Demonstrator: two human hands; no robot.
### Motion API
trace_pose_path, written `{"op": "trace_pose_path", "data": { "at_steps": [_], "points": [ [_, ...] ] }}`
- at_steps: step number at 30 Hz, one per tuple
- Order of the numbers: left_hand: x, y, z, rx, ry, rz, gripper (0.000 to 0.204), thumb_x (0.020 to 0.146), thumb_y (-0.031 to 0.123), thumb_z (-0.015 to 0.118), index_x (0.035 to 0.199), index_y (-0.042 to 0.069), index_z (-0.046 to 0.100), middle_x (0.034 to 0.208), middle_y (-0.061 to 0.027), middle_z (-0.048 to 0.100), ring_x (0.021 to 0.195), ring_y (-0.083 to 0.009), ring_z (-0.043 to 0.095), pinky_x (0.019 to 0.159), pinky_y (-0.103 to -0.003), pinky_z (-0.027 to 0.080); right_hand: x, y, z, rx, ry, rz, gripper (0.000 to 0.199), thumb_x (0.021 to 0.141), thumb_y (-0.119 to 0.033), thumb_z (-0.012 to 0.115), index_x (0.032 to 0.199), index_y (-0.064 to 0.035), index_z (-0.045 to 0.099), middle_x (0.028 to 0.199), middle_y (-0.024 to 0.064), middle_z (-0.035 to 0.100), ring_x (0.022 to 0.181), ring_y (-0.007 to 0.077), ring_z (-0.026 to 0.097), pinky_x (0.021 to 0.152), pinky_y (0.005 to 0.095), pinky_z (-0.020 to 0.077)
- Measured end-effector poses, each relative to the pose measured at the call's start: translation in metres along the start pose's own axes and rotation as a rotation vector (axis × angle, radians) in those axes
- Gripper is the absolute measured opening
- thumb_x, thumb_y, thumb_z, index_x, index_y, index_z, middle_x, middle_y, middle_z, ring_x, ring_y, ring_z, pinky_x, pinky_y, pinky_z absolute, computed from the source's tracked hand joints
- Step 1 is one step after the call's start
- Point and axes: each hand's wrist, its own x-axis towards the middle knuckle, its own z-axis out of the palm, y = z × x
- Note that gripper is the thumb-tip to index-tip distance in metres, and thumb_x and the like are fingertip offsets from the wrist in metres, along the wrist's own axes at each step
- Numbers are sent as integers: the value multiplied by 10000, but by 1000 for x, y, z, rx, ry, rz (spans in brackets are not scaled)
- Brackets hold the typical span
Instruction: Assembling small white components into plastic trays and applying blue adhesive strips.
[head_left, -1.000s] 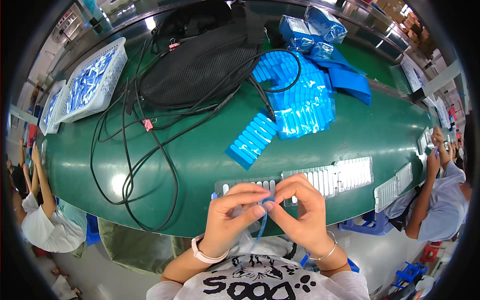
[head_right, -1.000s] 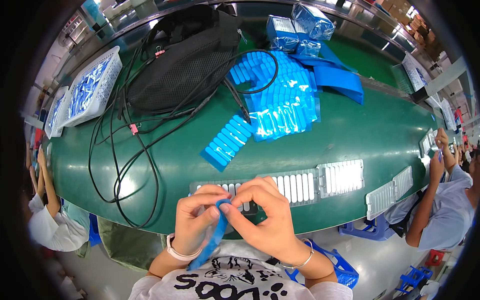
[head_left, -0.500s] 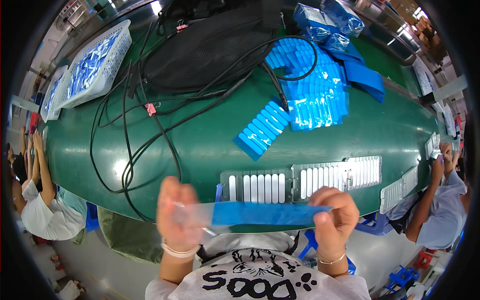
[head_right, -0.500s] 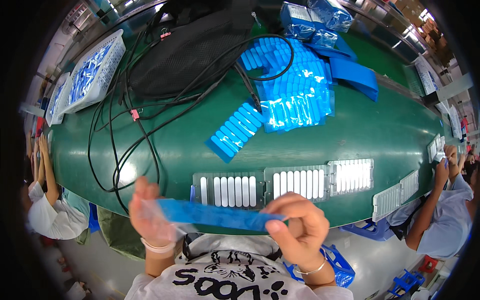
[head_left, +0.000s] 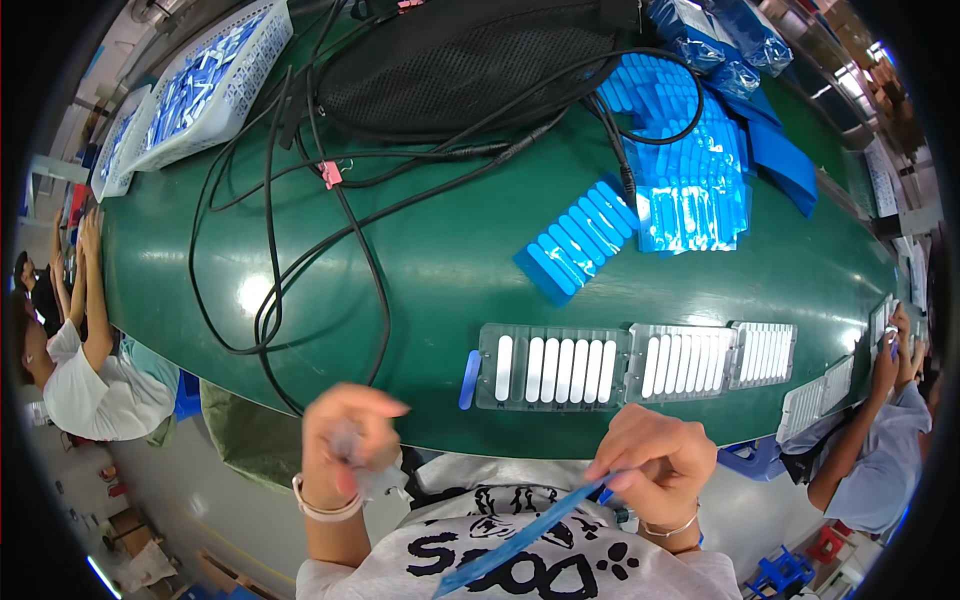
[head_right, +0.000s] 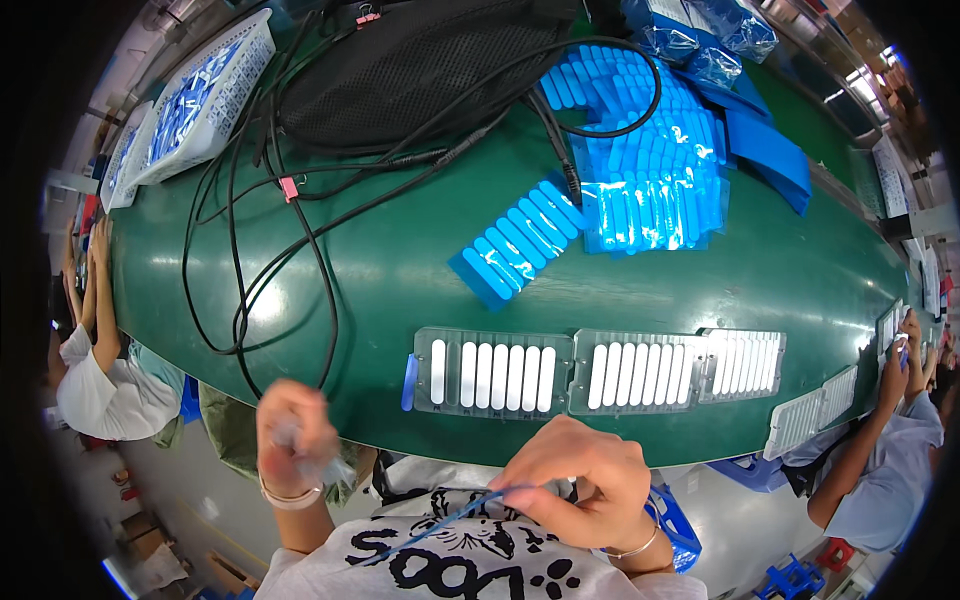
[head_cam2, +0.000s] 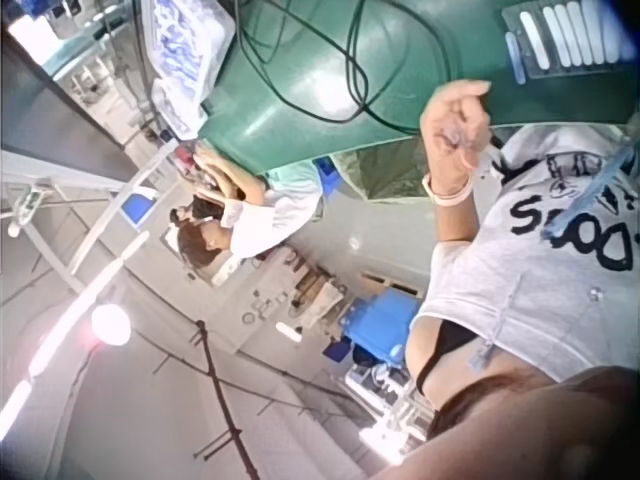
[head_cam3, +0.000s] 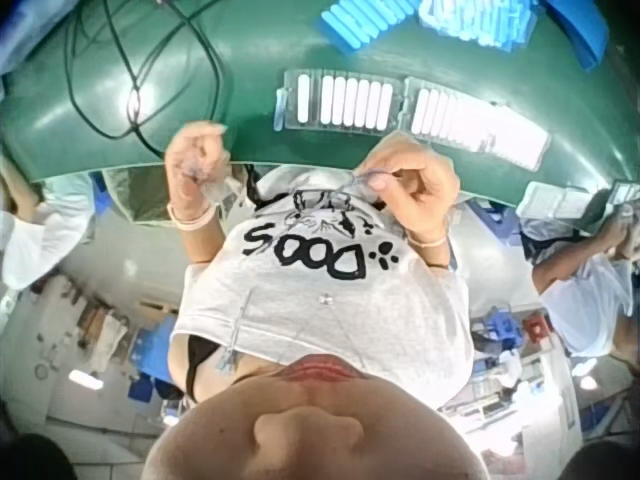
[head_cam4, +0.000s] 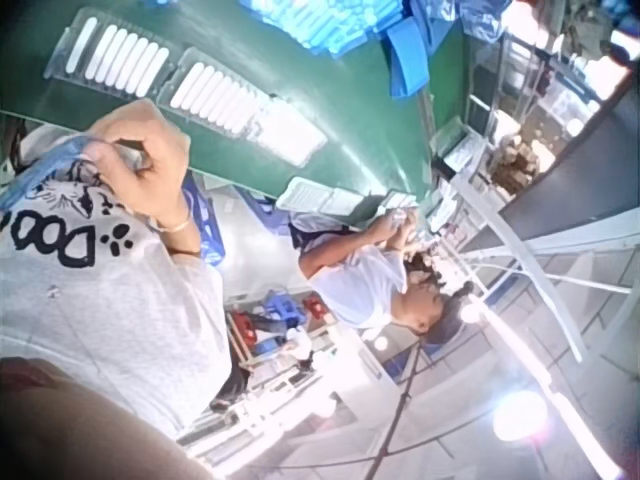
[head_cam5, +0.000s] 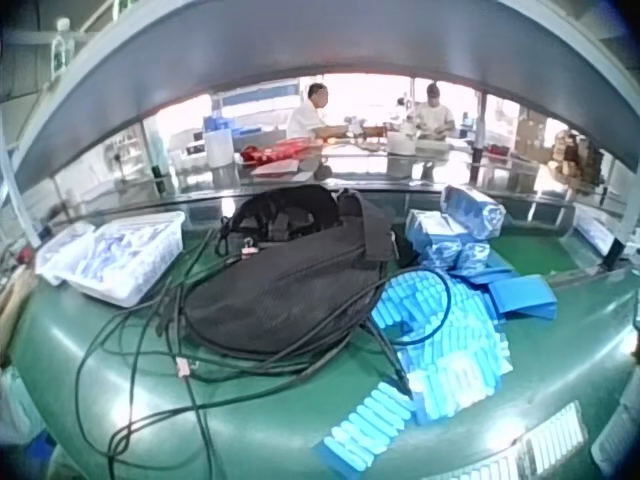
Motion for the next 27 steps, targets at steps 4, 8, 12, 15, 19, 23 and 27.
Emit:
{"op": "trace_pose_path", "data": {
  "at_steps": [4, 8, 12, 15, 19, 23, 27],
  "points": [
    [15, 1, 13, 506, -287, 68, 524, 660, 263, 832, 1051, -34, 650, 834, -108, 608, 680, -116, 551, 582, -234, 428, -6, 2, 4, 14, 140, 166, 141, 738, 41, 715, 814, -15, 611, 757, 113, 682, 681, 166, 638, 565, 249, 462],
    [9, -4, 13, 434, -314, 97, 466, 723, 343, 769, 966, -44, 674, 898, -164, 642, 719, -176, 627, 628, -269, 501, -3, 3, 9, -68, 82, 147, 146, 734, 38, 720, 812, -14, 610, 761, 103, 681, 657, 149, 634, 565, 244, 458],
    [-4, -5, 6, 412, -10, 150, 629, 859, 581, 533, 697, -16, 645, 695, -166, 630, 494, -158, 579, 442, -228, 449, 7, 3, 18, -160, 55, 88, 151, 731, 26, 730, 818, -18, 614, 758, 96, 681, 652, 142, 630, 568, 244, 444],
    [-16, -6, -12, 454, 54, 287, 332, 771, 299, 742, 697, -15, 668, 657, -137, 647, 486, -132, 568, 425, -200, 406, 12, 5, 30, -192, 86, 99, 174, 708, 19, 752, 805, -30, 617, 711, 77, 672, 639, 149, 632, 573, 248, 435],
    [-35, 9, -39, 472, 92, 387, 205, 704, 168, 782, 681, 3, 663, 662, -127, 647, 474, -139, 562, 419, -214, 413, 23, 11, 45, -464, -133, -102, 293, 715, -213, 771, 923, -45, 652, 932, 109, 649, 675, 177, 568, 616, 284, 406],
    [-50, 32, -69, -34, -82, 551, 214, 708, 149, 804, 644, 64, 619, 614, -70, 610, 466, -116, 548, 397, -232, 393, 20, 24, 67, -1172, -277, -297, 485, 696, -431, 720, 1011, -67, 668, 1188, 83, 555, 810, 199, 446, 679, 342, 337],
    [-54, 41, -58, -156, -161, 607, 255, 703, 173, 815, 649, 124, 571, 689, -17, 569, 585, -119, 542, 501, -288, 430, -1, 40, 73, -1369, -344, -295, 448, 678, -396, 728, 980, -71, 671, 1181, 28, 559, 885, 192, 395, 705, 370, 300]
  ]
}}
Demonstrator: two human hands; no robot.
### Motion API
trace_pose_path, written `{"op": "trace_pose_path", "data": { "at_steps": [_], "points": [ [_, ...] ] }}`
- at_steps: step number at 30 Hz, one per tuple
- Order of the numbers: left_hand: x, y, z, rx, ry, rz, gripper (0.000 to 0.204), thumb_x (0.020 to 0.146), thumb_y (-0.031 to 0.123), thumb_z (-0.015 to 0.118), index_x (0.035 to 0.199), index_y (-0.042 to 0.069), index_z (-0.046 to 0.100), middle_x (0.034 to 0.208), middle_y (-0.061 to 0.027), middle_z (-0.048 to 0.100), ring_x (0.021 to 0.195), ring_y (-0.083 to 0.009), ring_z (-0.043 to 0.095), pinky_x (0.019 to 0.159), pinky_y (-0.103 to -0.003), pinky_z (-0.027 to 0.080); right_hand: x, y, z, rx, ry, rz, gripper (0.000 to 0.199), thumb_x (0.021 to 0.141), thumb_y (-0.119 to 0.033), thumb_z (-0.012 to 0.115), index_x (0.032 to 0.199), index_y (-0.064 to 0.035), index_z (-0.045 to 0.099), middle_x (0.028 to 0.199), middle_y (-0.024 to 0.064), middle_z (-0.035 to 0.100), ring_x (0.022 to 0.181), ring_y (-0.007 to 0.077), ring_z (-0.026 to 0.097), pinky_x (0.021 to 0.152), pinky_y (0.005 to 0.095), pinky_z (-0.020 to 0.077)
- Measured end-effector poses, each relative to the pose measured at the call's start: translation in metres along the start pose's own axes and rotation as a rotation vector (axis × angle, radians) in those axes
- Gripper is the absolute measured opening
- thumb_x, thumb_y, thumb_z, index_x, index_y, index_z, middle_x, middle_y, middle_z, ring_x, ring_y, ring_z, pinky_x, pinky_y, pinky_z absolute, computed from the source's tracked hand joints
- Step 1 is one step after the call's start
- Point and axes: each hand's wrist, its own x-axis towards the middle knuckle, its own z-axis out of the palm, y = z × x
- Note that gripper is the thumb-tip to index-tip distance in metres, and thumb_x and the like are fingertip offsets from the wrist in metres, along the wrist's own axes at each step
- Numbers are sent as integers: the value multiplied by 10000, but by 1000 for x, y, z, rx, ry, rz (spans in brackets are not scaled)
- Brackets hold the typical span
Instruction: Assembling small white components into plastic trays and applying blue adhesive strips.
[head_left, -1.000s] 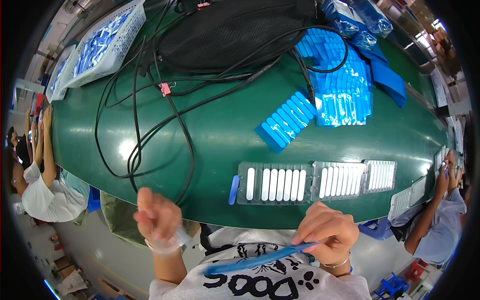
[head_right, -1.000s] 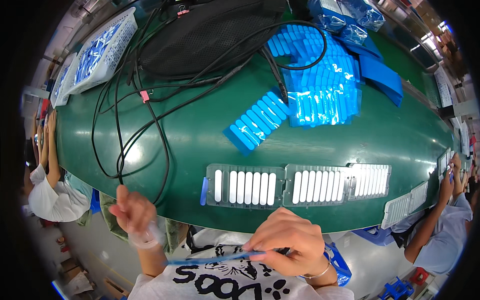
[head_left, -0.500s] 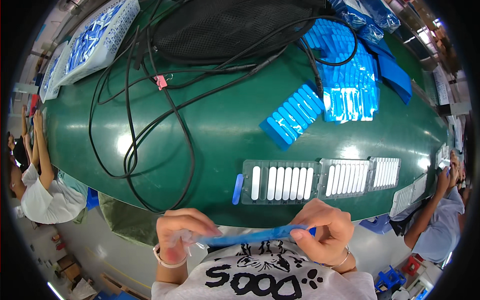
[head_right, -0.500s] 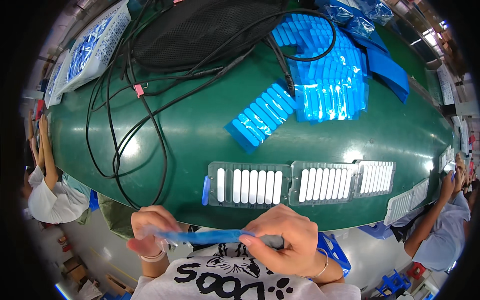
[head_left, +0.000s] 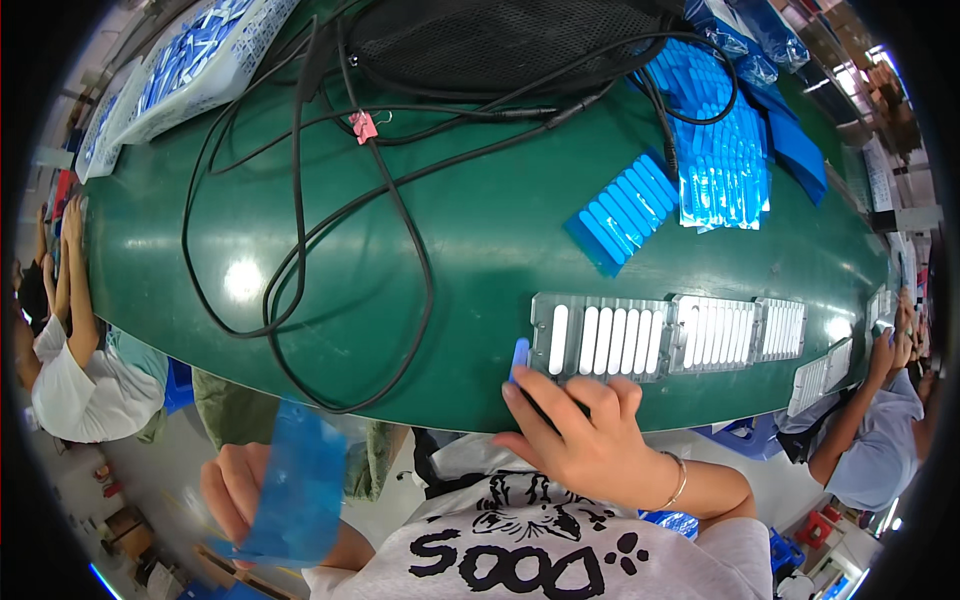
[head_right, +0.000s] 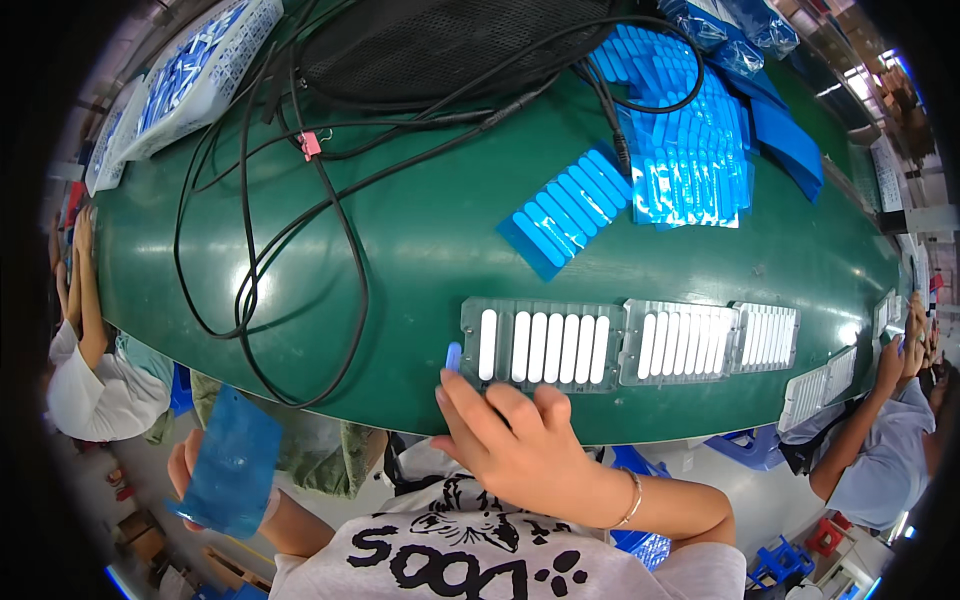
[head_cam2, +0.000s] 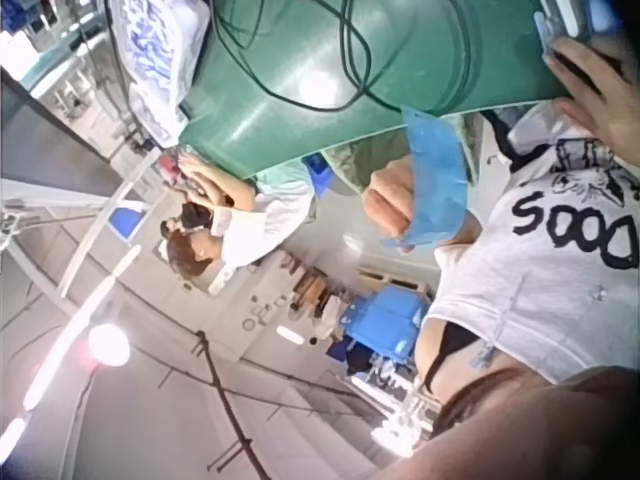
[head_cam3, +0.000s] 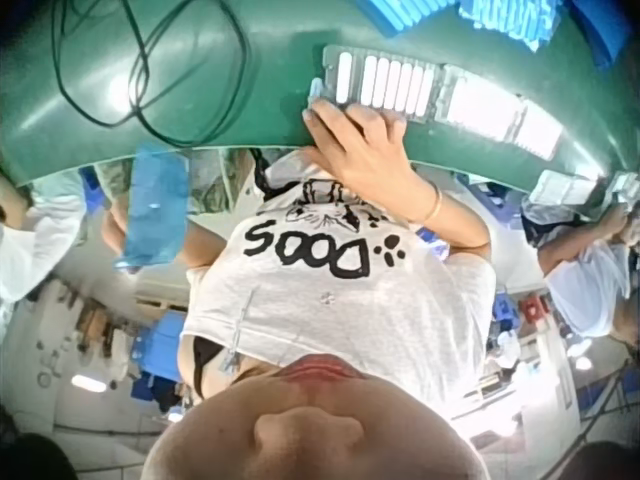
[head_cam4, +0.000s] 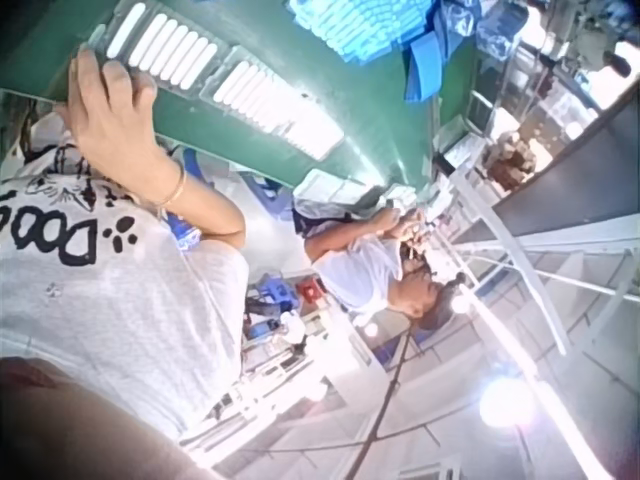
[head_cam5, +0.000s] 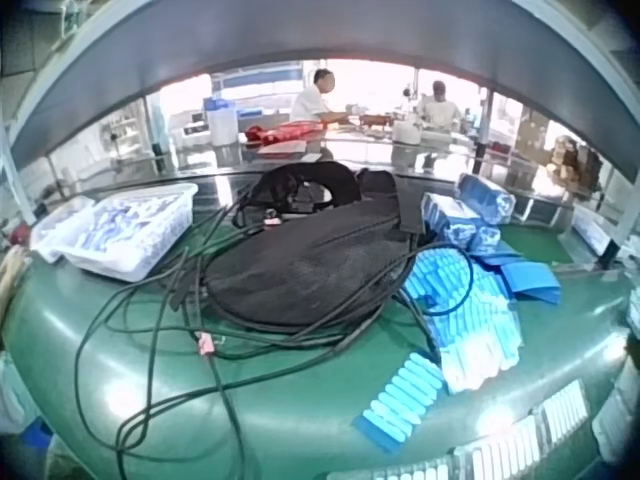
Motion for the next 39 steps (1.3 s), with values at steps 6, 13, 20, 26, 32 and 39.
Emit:
{"op": "trace_pose_path", "data": {
  "at_steps": [6, 13, 20, 26, 32, 39],
  "points": [
    [2, -2, -9, -132, -152, -95, 277, 662, 214, 842, 673, 165, 570, 751, 19, 531, 728, -159, 556, 649, -350, 488, -24, -5, -1, 35, 35, -109, 282, 709, -165, 602, 957, -68, 696, 1129, 29, 601, 854, 161, 463, 698, 310, 298],
    [9, -17, 8, -113, 3, -53, 222, 713, 95, 798, 636, 100, 591, 643, -28, 617, 442, -81, 492, 417, -241, 383, -33, -6, 8, 57, 137, -70, 270, 699, -156, 618, 940, -59, 692, 1095, 21, 621, 790, 133, 480, 674, 300, 297],
    [21, -19, -10, -157, -232, -148, 203, 727, 117, 793, 660, 92, 604, 639, -24, 615, 411, -77, 455, 381, -233, 327, -23, 14, -12, 228, 259, -20, 211, 662, -90, 730, 870, -90, 694, 958, -4, 657, 744, 142, 502, 654, 309, 310],
    [36, -37, 3, -138, -349, -191, 131, 747, 111, 773, 762, 32, 671, 676, -88, 648, 363, -94, 404, 334, -245, 260, 29, 56, -28, 607, 219, 499, 96, 737, -52, 722, 820, -75, 681, 707, 19, 654, 652, 152, 575, 657, 297, 370],
    [47, -61, 21, -46, -468, -238, 132, 730, 45, 766, 778, -31, 670, 698, -126, 666, 375, -110, 446, 325, -236, 259, 41, 72, -17, 424, 137, 377, 86, 728, -101, 734, 790, -101, 675, 778, -25, 626, 756, 155, 511, 702, 316, 297],
    [51, -71, 30, 180, -490, -289, 169, 688, 27, 793, 804, -6, 675, 684, -88, 661, 429, -103, 519, 340, -222, 329, 40, 66, -20, 334, 17, 385, 149, 692, -104, 743, 812, -141, 663, 938, -49, 556, 907, 200, 448, 755, 371, 264]
  ]
}}
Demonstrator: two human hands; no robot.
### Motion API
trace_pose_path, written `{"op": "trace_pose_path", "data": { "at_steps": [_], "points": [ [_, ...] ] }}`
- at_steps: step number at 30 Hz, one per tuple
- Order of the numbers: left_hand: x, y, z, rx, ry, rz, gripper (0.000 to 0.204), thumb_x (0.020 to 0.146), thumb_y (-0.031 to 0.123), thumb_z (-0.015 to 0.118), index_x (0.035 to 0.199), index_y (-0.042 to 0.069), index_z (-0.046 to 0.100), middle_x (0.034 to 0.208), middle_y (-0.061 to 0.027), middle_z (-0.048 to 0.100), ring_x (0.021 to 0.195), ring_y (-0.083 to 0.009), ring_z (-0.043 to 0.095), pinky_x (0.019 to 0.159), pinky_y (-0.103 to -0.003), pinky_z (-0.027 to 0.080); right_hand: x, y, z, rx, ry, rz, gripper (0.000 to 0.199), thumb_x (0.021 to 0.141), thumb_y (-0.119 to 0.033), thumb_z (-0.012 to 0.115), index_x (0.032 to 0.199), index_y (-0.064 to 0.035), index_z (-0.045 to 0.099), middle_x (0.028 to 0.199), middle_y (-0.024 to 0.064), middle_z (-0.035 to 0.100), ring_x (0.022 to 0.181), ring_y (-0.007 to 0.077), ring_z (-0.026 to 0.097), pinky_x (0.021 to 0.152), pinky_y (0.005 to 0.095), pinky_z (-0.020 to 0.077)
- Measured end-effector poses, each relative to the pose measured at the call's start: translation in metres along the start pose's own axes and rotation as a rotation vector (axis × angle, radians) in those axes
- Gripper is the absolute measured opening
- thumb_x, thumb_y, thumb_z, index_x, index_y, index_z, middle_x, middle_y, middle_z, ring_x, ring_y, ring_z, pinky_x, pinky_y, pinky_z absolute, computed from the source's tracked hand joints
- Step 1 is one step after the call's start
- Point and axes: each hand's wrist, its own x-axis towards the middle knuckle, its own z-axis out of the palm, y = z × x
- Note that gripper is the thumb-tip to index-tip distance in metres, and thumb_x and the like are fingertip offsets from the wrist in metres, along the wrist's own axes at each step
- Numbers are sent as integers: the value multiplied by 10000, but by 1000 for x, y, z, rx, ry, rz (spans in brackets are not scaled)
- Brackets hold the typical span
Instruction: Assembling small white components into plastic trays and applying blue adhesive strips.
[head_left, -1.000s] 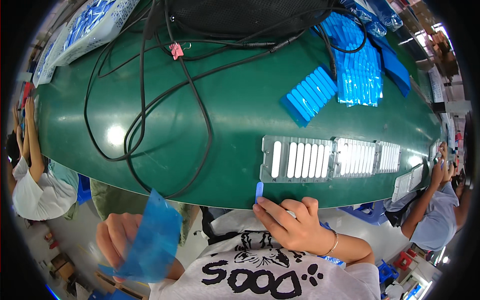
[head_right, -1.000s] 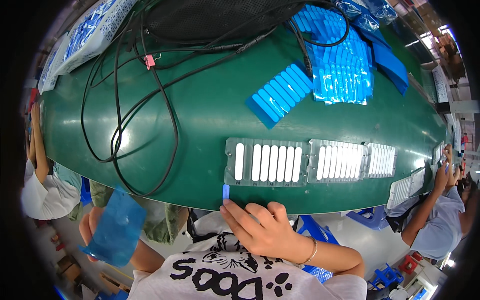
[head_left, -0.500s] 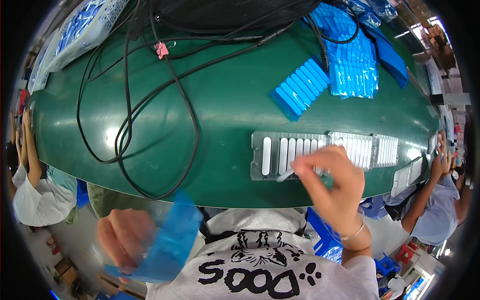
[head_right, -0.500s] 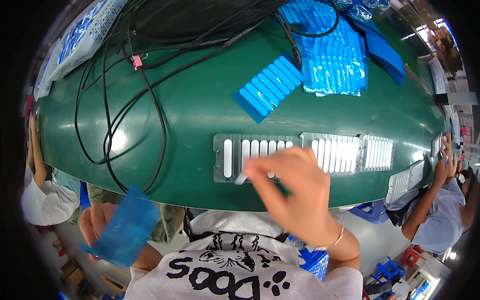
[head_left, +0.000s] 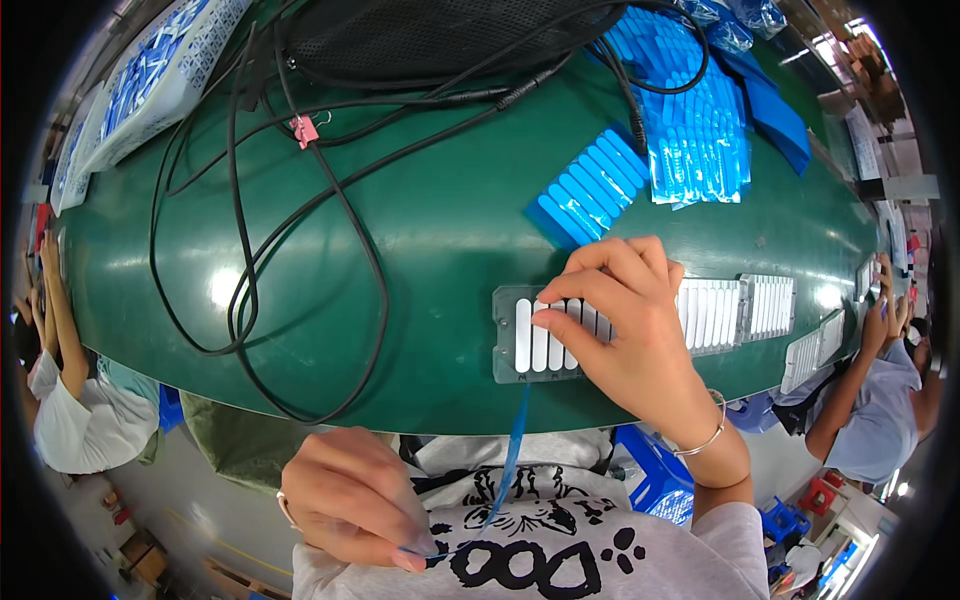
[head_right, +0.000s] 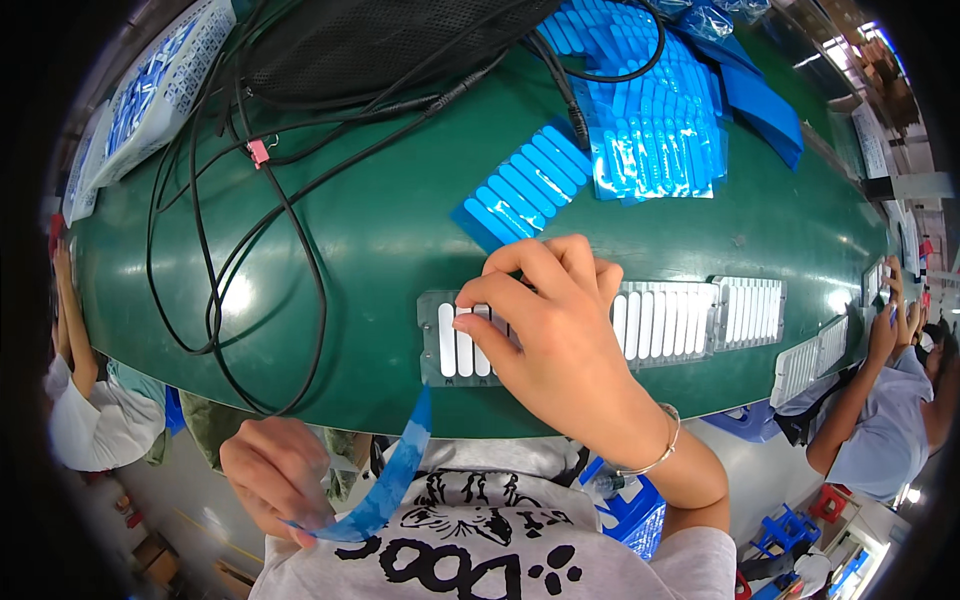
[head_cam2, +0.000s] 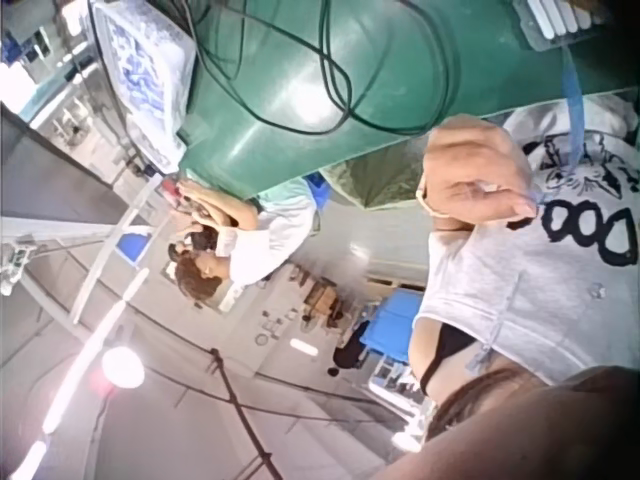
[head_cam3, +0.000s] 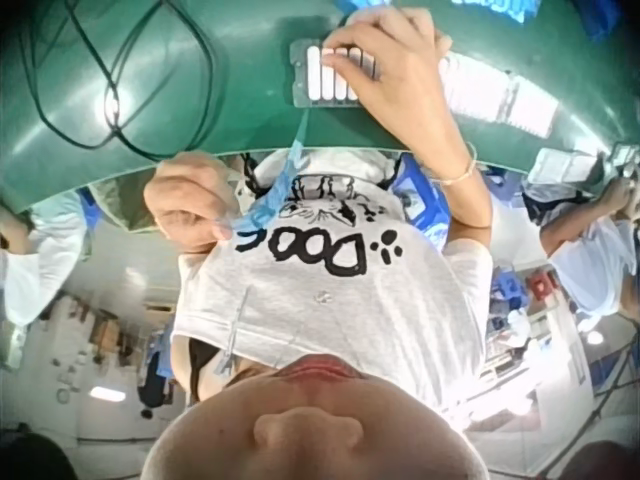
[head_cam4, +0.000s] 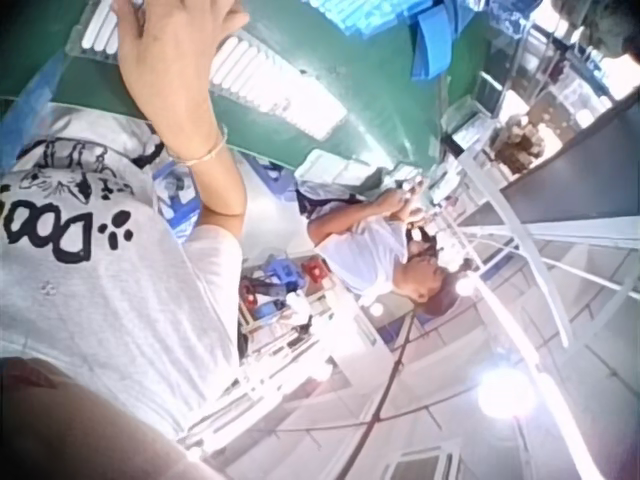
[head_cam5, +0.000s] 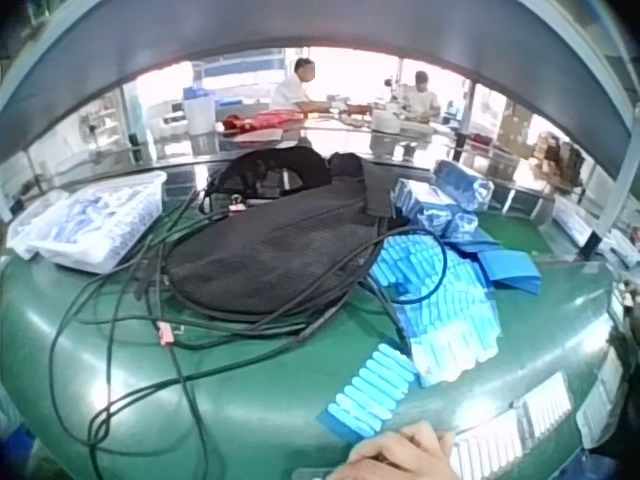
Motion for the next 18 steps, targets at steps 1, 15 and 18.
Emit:
{"op": "trace_pose_path", "data": {
  "at_steps": [1, 15, 18],
  "points": [
    [1, -1, 0, -1, -2, -3, 169, 688, 27, 793, 804, -6, 675, 684, -88, 661, 429, -103, 519, 340, -222, 329, 0, 0, 0, 1, 1, 3, 149, 692, -104, 743, 812, -141, 663, 938, -49, 556, 907, 200, 448, 755, 371, 264],
    [10, -14, 15, -19, 129, -113, 124, 715, 7, 749, 782, -18, 648, 650, -98, 650, 426, -136, 521, 359, -236, 353, -77, 7, -33, 1412, -383, 256, 646, 896, -515, 497, 1212, 47, 535, 1048, 166, 611, 931, 257, 602, 782, 337, 476],
    [18, -17, 20, 186, 317, -246, 141, 709, 33, 757, 737, -8, 625, 589, -85, 627, 434, -125, 530, 367, -232, 352, -97, 6, -33, 1504, -220, 375, 624, 869, -504, 555, 1157, 50, 571, 1042, 162, 610, 920, 232, 600, 753, 331, 477]
  ]
}}
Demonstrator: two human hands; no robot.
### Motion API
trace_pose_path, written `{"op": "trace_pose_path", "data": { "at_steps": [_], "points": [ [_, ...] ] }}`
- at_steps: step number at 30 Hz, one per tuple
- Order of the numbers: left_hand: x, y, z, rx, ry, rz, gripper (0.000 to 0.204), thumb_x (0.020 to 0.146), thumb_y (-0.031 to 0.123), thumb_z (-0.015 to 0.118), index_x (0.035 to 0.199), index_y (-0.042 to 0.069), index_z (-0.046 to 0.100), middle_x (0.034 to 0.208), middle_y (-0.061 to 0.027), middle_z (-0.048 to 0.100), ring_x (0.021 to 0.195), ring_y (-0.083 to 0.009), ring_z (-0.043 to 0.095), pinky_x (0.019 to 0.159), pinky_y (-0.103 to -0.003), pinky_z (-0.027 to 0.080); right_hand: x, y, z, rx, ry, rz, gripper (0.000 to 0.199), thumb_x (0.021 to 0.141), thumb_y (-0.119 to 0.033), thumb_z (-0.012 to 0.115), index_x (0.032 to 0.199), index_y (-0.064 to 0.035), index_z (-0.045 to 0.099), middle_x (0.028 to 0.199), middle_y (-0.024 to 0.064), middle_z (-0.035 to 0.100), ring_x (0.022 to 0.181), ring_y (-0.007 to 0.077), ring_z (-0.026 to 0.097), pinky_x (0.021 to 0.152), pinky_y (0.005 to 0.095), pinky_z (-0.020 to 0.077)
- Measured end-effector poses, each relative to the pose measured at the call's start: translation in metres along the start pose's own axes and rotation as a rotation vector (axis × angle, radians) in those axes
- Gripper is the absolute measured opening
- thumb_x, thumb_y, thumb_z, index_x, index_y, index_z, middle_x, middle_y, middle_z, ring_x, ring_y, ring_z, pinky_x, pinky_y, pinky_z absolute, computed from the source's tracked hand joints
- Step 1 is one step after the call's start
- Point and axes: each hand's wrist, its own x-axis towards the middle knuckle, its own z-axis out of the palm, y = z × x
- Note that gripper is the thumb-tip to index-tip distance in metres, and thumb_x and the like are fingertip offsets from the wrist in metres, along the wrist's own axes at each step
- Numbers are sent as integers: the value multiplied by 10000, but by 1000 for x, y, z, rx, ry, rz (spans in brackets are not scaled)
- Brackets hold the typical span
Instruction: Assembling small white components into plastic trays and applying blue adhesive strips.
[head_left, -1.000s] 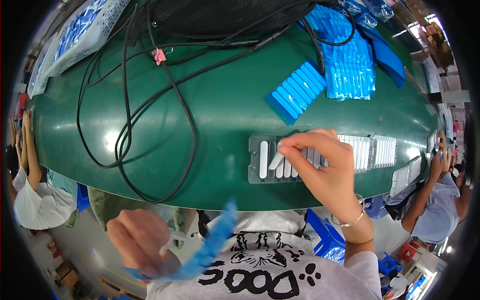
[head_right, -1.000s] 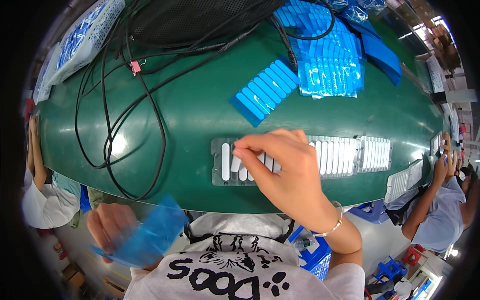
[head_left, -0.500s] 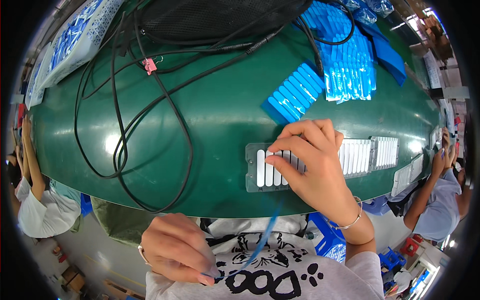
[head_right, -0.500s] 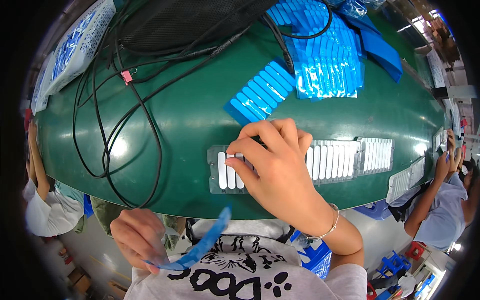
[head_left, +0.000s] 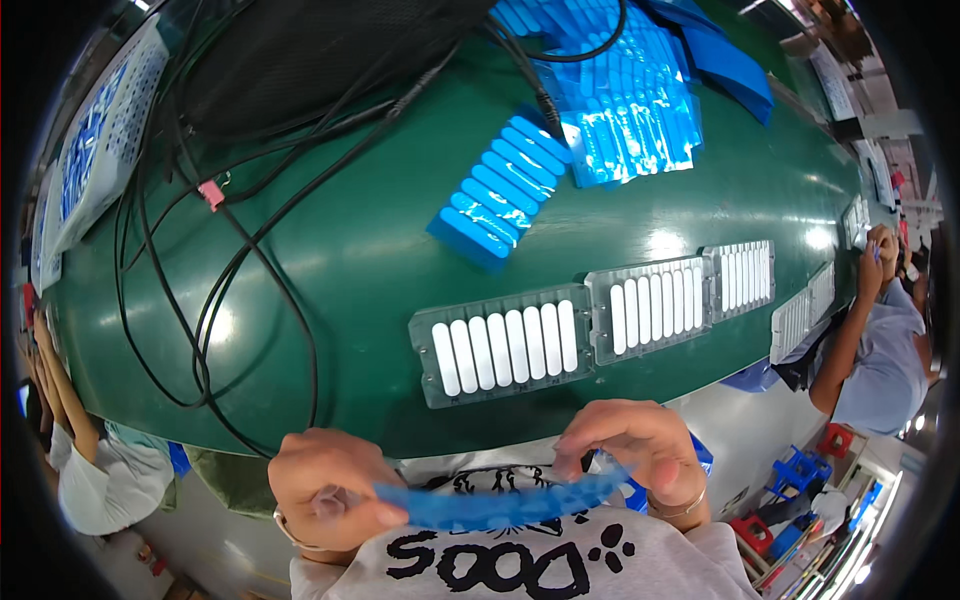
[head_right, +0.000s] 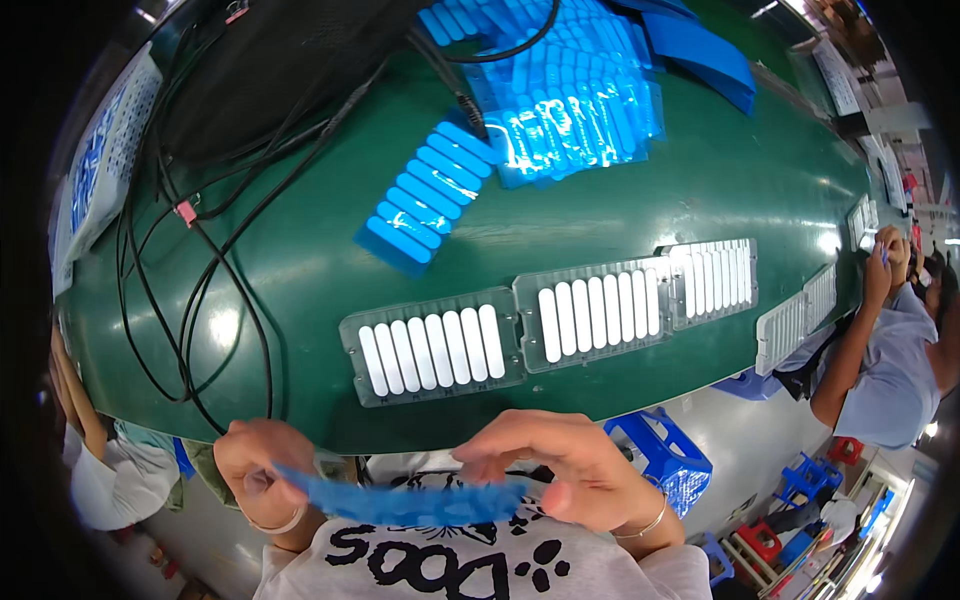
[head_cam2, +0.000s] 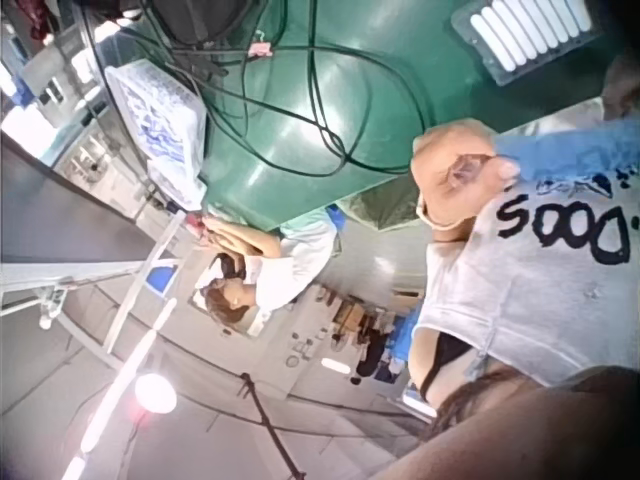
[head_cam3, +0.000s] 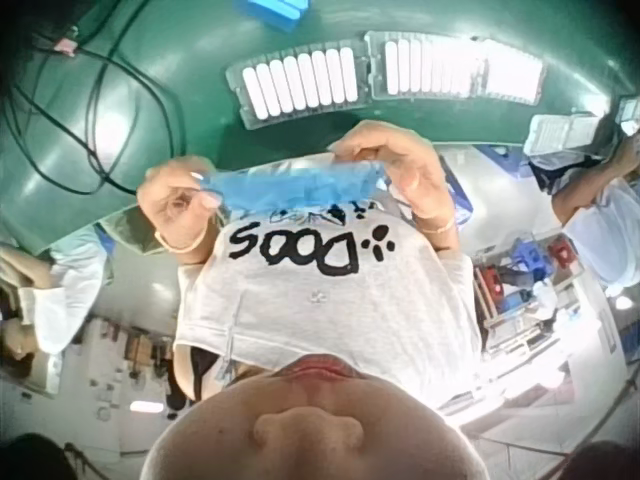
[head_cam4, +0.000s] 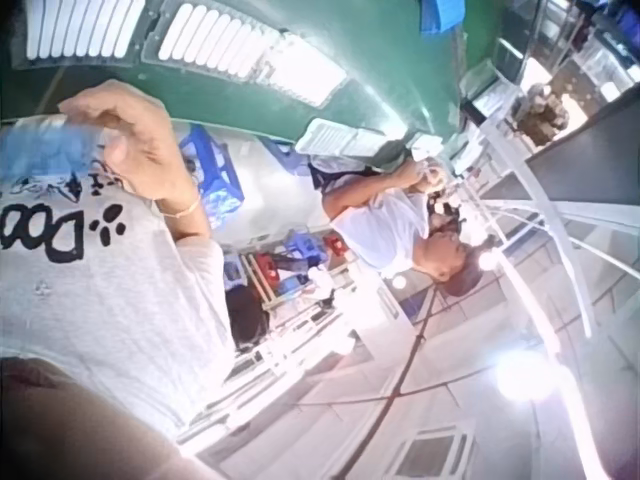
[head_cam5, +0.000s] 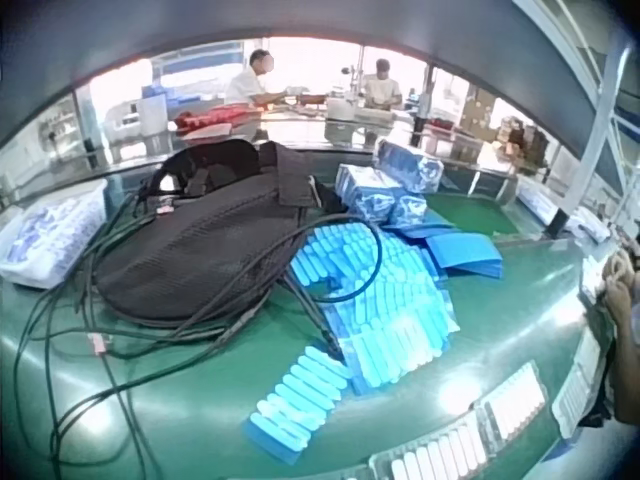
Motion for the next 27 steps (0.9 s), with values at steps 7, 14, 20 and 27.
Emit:
{"op": "trace_pose_path", "data": {
  "at_steps": [7, 14, 20, 27],
  "points": [
    [16, 0, 15, 419, 139, -329, 181, 746, 47, 726, 709, 8, 553, 533, -7, 518, 464, -24, 394, 425, -192, 264, 10, 2, 1, -315, 543, -16, 523, 762, 40, 713, 1217, 27, 457, 1005, 113, 578, 830, 135, 627, 678, 227, 521],
    [28, -7, 19, 381, 225, -540, 196, 829, 68, 674, 712, 3, 530, 561, -5, 529, 529, -23, 423, 470, -189, 285, 24, 1, 4, -604, 795, -115, 478, 720, 32, 756, 1049, -24, 412, 1012, 104, 529, 683, 114, 629, 504, 211, 474],
    [37, -7, 21, 412, 206, -608, 197, 844, 80, 661, 718, 0, 532, 556, -26, 545, 525, -56, 508, 466, -193, 321, 27, 7, -3, -760, 755, -159, 463, 710, 4, 773, 1008, -26, 421, 995, 128, 521, 622, 109, 617, 430, 197, 424],
    [40, -9, 20, 397, 186, -663, 194, 850, 74, 646, 717, 0, 526, 540, -33, 545, 505, -71, 541, 449, -197, 337, 29, -2, 0, -825, 735, -55, 487, 701, 50, 759, 1011, -31, 393, 1002, 103, 490, 638, 100, 606, 468, 185, 446]
  ]
}}
